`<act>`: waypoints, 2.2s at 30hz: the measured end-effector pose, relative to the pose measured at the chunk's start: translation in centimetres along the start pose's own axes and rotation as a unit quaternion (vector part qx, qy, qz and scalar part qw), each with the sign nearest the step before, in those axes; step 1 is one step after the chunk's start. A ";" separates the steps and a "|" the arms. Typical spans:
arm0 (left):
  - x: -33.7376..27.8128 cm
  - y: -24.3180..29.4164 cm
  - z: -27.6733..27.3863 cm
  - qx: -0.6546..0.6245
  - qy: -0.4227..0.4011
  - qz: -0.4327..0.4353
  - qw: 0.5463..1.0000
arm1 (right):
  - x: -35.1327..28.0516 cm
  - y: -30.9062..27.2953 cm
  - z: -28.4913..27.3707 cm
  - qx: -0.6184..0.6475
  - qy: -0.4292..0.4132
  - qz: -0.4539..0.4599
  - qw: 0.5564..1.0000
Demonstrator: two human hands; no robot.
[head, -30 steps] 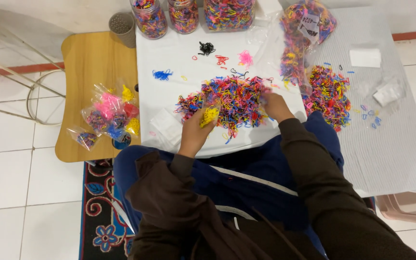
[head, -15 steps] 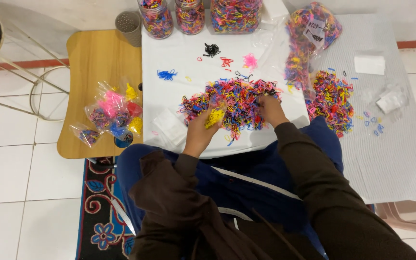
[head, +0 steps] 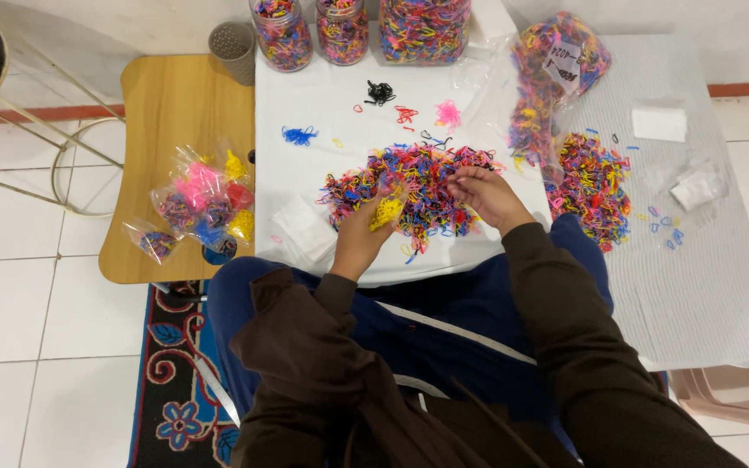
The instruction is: The person sorts colorful rubber bands from a large pile on a white table into small clear plastic bags by color. They pick yellow bands and place them into a bag, then continue sorting other colors from the mixed pile.
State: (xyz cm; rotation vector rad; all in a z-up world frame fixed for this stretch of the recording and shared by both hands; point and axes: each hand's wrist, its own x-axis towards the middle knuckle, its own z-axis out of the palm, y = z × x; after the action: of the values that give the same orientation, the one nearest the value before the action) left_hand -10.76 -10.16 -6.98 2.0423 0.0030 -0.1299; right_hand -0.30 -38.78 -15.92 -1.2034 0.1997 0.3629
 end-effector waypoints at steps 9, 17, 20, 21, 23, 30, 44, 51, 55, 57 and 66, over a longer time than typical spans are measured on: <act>0.1 0.4 -0.1 -0.002 0.000 -0.015 1.000 | 1.2 -0.5 -1.9 -0.522 0.096 -0.120 0.839; 0.8 -1.3 0.7 0.009 0.002 -0.015 1.000 | 7.4 7.4 -8.2 -0.696 0.109 -0.118 0.700; 0.4 -0.5 0.3 0.006 0.004 -0.012 1.000 | 7.4 8.0 -7.1 -0.684 0.096 -0.150 0.708; 0.0 0.1 0.0 0.004 0.002 -0.006 1.000 | 7.2 8.3 -6.7 -0.674 0.083 -0.164 0.715; 0.3 -0.5 0.3 0.003 -0.001 -0.008 1.000 | 6.9 8.1 -6.2 -0.669 0.077 -0.151 0.724; 0.8 -1.3 0.9 0.020 -0.003 -0.008 1.000 | 0.1 0.3 1.1 -0.242 0.069 -0.055 0.966; 1.8 -2.3 1.9 0.065 -0.004 0.016 0.998 | -2.3 -3.4 4.3 0.048 -0.056 0.006 0.997; 1.9 -1.1 1.4 0.085 -0.022 0.012 0.996 | -0.9 -2.3 3.3 0.020 -0.039 0.013 0.999; 2.0 -1.0 1.6 0.099 -0.019 0.005 0.995 | -0.7 -2.0 3.3 0.006 -0.037 0.023 0.999; 1.9 -0.4 1.3 0.102 -0.027 0.001 0.994 | -0.8 -2.0 3.5 0.005 -0.030 0.028 0.999; 1.6 -0.2 1.3 0.098 -0.034 -0.002 0.995 | -1.1 -1.8 4.3 -0.074 -0.013 -0.036 0.997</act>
State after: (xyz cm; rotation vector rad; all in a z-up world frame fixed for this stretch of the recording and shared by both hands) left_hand -9.25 -11.32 -7.95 2.2333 -0.0502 -0.2089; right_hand -0.86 -35.50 -12.48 -1.3475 0.1076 0.3360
